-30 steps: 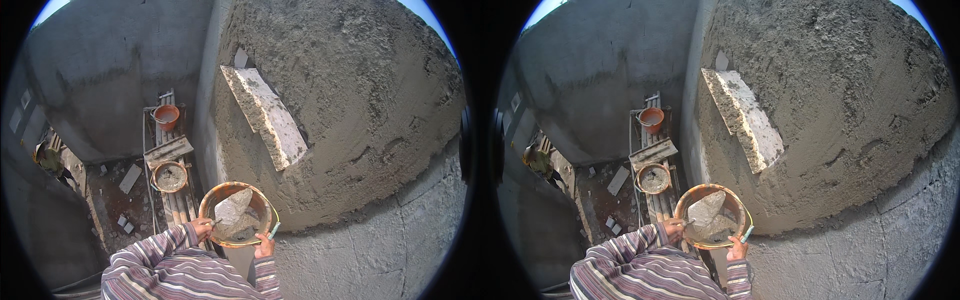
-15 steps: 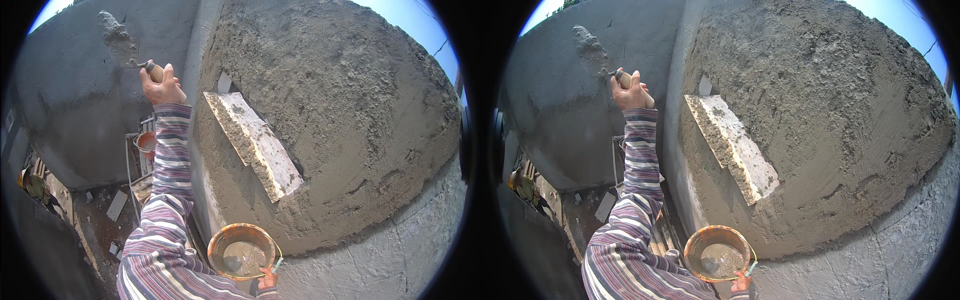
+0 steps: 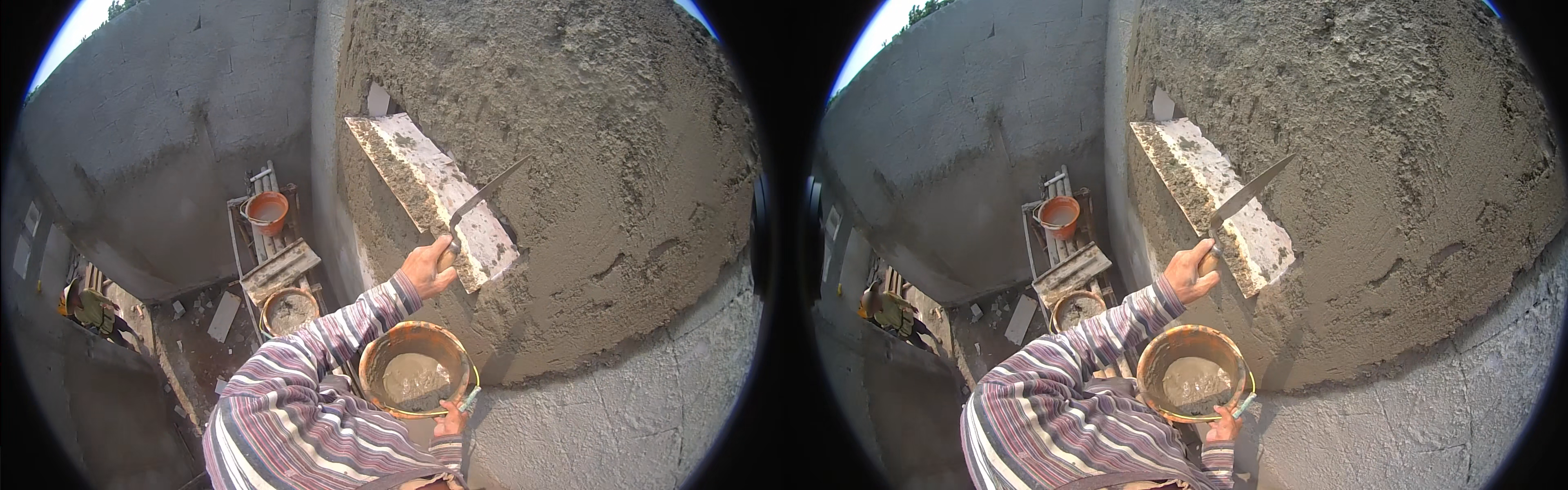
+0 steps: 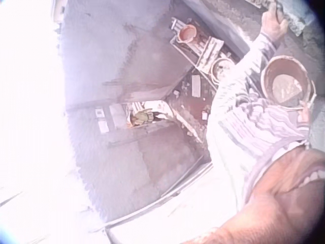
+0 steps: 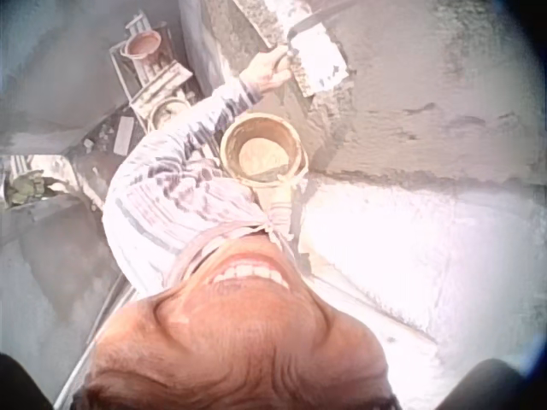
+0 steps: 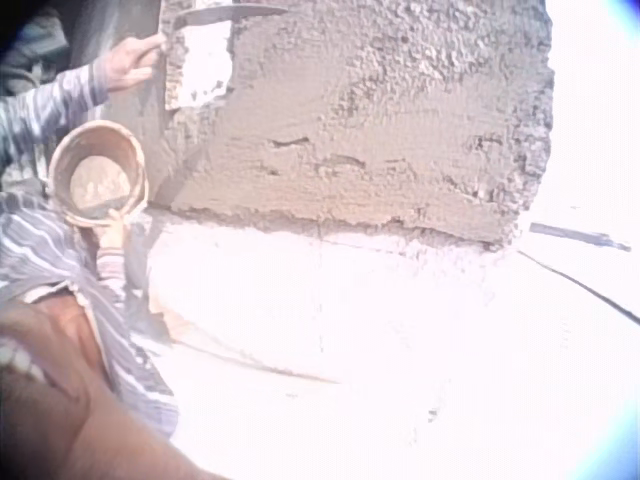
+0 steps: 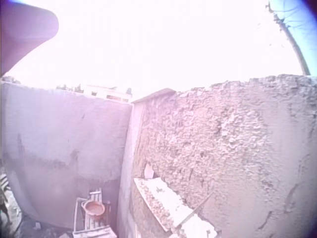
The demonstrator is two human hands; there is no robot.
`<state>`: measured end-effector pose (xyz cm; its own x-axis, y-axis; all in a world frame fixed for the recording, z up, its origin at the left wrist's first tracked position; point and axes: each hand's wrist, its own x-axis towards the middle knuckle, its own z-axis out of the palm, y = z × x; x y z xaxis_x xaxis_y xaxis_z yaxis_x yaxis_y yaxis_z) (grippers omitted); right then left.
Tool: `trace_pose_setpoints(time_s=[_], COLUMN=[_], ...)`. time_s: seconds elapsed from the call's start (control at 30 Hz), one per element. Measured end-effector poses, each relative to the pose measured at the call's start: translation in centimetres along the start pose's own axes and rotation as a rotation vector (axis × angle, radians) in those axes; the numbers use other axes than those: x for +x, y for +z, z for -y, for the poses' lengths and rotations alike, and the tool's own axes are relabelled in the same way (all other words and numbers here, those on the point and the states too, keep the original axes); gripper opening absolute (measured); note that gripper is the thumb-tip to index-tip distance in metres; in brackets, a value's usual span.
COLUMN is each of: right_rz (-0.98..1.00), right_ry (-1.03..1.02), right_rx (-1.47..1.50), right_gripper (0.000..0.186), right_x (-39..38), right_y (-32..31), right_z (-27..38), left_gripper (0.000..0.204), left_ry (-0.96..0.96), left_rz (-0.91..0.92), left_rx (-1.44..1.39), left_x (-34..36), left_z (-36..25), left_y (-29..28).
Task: The person applies mortar to a concrete wall using a trowel and a bucket while standing on a scaffold.
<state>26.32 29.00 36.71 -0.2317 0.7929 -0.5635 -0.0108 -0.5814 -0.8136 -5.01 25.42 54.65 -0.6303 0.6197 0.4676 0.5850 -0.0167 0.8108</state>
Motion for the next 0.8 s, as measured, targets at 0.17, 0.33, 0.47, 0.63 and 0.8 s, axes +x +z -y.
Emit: trace_pose_setpoints(time_s=[0.17,0.33,0.47,0.63,0.8], right_rz=[0.179,0.329,0.465,0.518,0.508], right_ry=[-0.008,-0.098,-0.178,-0.207,-0.215], right_rx=[-0.168,-0.180,-0.228,-0.216,-0.275], right_gripper=[0.027,0.027,0.031,0.046,0.050], right_x=[1.8,2.1,-0.3,-1.2,-0.6], right_y=[0.5,-1.6,0.0,0.7,-0.6], right_z=[0.6,1.8,4.6,5.4,4.8], left_gripper=[0.047,0.032,0.033,0.027,0.018], left_ry=[-0.369,-0.428,-0.646,-0.899,-1.164], left_rz=[0.573,0.909,1.258,1.341,1.119], left_rx=[0.362,0.661,0.710,0.084,-0.639], left_x=[-18.4,-24.1,-21.6,-23.3,-27.6], left_z=[3.5,7.7,7.6,9.3,8.8], left_y=[-3.0,-0.4,3.1,2.1,6.0])
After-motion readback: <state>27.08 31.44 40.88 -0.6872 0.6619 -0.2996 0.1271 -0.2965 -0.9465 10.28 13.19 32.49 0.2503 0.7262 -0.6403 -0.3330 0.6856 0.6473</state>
